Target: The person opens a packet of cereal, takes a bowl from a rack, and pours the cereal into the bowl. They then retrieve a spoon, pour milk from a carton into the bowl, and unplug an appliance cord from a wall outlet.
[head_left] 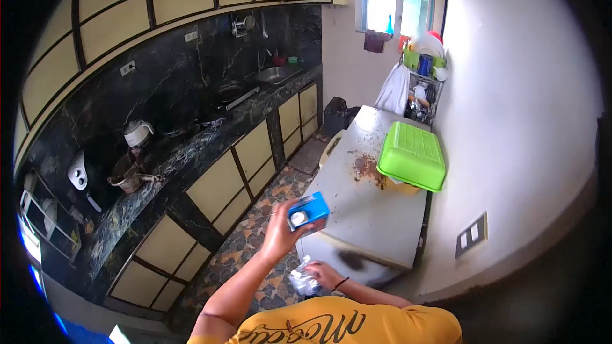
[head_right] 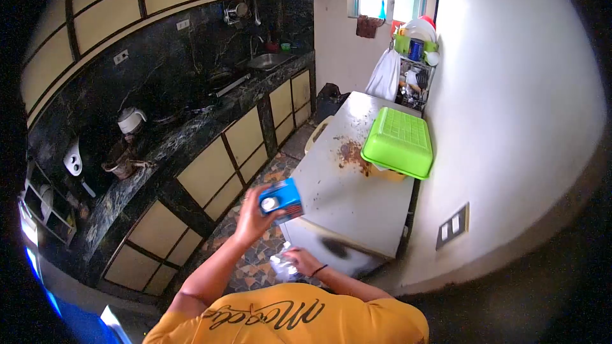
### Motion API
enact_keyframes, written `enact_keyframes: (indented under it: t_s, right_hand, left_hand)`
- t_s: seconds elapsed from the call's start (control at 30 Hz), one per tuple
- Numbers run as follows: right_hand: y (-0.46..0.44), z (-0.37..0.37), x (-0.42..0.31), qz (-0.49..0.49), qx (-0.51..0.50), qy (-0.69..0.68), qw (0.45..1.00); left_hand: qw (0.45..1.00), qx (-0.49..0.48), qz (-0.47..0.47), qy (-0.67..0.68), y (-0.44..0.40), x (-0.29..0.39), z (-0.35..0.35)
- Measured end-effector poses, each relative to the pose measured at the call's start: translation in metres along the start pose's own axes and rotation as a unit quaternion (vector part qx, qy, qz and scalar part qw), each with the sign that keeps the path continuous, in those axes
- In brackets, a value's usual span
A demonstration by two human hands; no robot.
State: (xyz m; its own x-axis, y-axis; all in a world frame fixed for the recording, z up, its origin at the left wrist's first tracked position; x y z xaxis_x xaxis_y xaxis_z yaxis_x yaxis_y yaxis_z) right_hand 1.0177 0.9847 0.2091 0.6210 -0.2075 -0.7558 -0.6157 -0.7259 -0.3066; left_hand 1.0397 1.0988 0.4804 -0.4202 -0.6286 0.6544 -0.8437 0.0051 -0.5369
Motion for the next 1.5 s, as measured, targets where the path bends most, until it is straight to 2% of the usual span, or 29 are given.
enact_keyframes:
  t_s: [0.07, 0.13, 0.23, 0.33, 0.37, 0.43, 0.5, 0.53, 0.6, 0.63, 0.67, 0.7, 0.73, 0.77, 0.83, 0.87, 0.93, 0.97, 1.0, 1.07, 1.1, 1.2, 1.27, 1.33, 1.37, 1.43, 1.5]
  right_hand:
    - [-0.032, 0.011, -0.003, -0.041, -0.014, -0.032, 0.999]
    - [-0.065, 0.009, -0.009, -0.013, -0.03, -0.054, 0.998]
    - [-0.102, -0.022, -0.042, -0.104, 0.013, -0.051, 0.993]
    - [-0.128, -0.026, -0.026, -0.033, 0.041, -0.128, 0.99]
    - [-0.135, -0.013, -0.002, 0.027, 0.006, -0.155, 0.988]
    - [-0.156, -0.013, 0.004, 0.017, 0.026, -0.142, 0.989]
    - [-0.18, -0.013, 0.012, 0.005, 0.047, -0.13, 0.99]
    - [-0.193, -0.015, 0.022, 0.035, 0.066, -0.109, 0.991]
    - [-0.219, -0.002, 0.045, 0.063, 0.078, -0.093, 0.991]
    - [-0.236, -0.004, 0.062, 0.068, 0.159, -0.231, 0.958]
    - [-0.249, -0.005, 0.08, 0.099, 0.206, -0.255, 0.939]
    - [-0.269, -0.013, 0.086, 0.126, 0.255, -0.28, 0.917]
    - [-0.295, -0.039, 0.062, 0.181, 0.272, -0.196, 0.925]
    - [-0.324, -0.044, 0.07, 0.168, 0.275, -0.194, 0.927]
    - [-0.346, -0.029, 0.118, 0.401, 0.258, -0.246, 0.844]
    - [-0.368, -0.027, 0.128, 0.4, 0.252, -0.247, 0.846]
    - [-0.418, -0.01, 0.146, 0.387, 0.188, -0.247, 0.868]
    - [-0.444, 0.005, 0.16, 0.335, 0.175, -0.282, 0.882]
    - [-0.464, 0.01, 0.154, 0.339, 0.171, -0.287, 0.88]
    - [-0.516, -0.007, 0.112, 0.243, 0.154, -0.156, 0.945]
    - [-0.521, 0.015, 0.153, 0.242, 0.15, -0.236, 0.929]
    - [-0.547, 0.002, 0.155, 0.221, 0.135, -0.248, 0.934]
    - [-0.56, -0.011, 0.157, 0.236, 0.12, -0.269, 0.926]
    - [-0.565, -0.021, 0.178, 0.299, 0.131, -0.256, 0.91]
    - [-0.57, -0.027, 0.186, 0.299, 0.137, -0.259, 0.908]
    - [-0.584, -0.048, 0.196, 0.286, 0.139, -0.265, 0.91]
    - [-0.597, -0.068, 0.214, 0.276, 0.158, -0.245, 0.916]
  left_hand:
    - [0.997, -0.023, 0.053, 0.048, -0.038, -0.009, 0.037]
    - [0.991, -0.057, 0.075, 0.092, -0.071, -0.018, 0.073]
    - [0.98, -0.109, 0.097, 0.138, -0.103, -0.025, 0.121]
    - [0.97, -0.166, 0.087, 0.157, -0.112, -0.049, 0.167]
    - [0.968, -0.169, 0.085, 0.162, -0.118, -0.057, 0.176]
    - [0.942, -0.286, 0.043, 0.17, -0.123, -0.071, 0.195]
    - [0.937, -0.305, 0.075, 0.155, -0.13, -0.077, 0.182]
    - [0.932, -0.318, 0.107, 0.135, -0.134, -0.079, 0.169]
    - [0.921, -0.354, 0.097, 0.135, -0.144, -0.114, 0.136]
    - [0.918, -0.346, 0.114, 0.154, -0.152, -0.135, 0.108]
    - [0.915, -0.339, 0.133, 0.172, -0.16, -0.158, 0.077]
    - [0.933, -0.305, 0.107, 0.159, -0.173, -0.19, 0.04]
    - [0.952, -0.254, 0.089, 0.147, -0.178, -0.239, 0.01]
    - [0.969, -0.194, 0.08, 0.134, -0.188, -0.288, -0.018]
    - [0.975, -0.2, -0.037, 0.096, -0.195, -0.372, -0.063]
    - [0.975, -0.196, -0.041, 0.094, -0.191, -0.398, -0.073]
    - [0.956, -0.258, -0.131, 0.05, -0.171, -0.46, -0.082]
    - [0.963, -0.253, -0.087, 0.014, -0.171, -0.464, -0.086]
    - [0.962, -0.256, -0.095, 0.012, -0.168, -0.478, -0.086]
    - [0.982, -0.171, -0.085, 0.012, -0.172, -0.502, -0.098]
    - [0.987, -0.146, -0.06, -0.004, -0.184, -0.498, -0.111]
    - [0.981, -0.189, -0.032, 0.019, -0.197, -0.53, -0.101]
    - [0.981, -0.191, -0.034, 0.016, -0.214, -0.525, -0.102]
    - [0.984, -0.124, -0.082, 0.097, -0.232, -0.531, -0.101]
    - [0.984, -0.13, -0.08, 0.096, -0.242, -0.531, -0.097]
    - [0.944, -0.171, -0.246, 0.139, -0.26, -0.554, -0.076]
    - [0.947, -0.214, -0.22, 0.097, -0.28, -0.578, -0.046]
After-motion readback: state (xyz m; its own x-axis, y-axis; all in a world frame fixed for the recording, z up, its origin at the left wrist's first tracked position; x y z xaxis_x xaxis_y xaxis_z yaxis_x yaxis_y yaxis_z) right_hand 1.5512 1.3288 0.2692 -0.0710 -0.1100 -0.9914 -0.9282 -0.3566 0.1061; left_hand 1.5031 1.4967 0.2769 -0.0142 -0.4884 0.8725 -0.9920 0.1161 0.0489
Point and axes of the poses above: each hand's wrist, its own y-axis away from the middle knuckle, its own z-axis out of the palm, x = y × z, the point moved 8 cm from there along -y, towards the middle knuckle, and after that the axes turned 1 degree about -z, right-handed, at the moved point
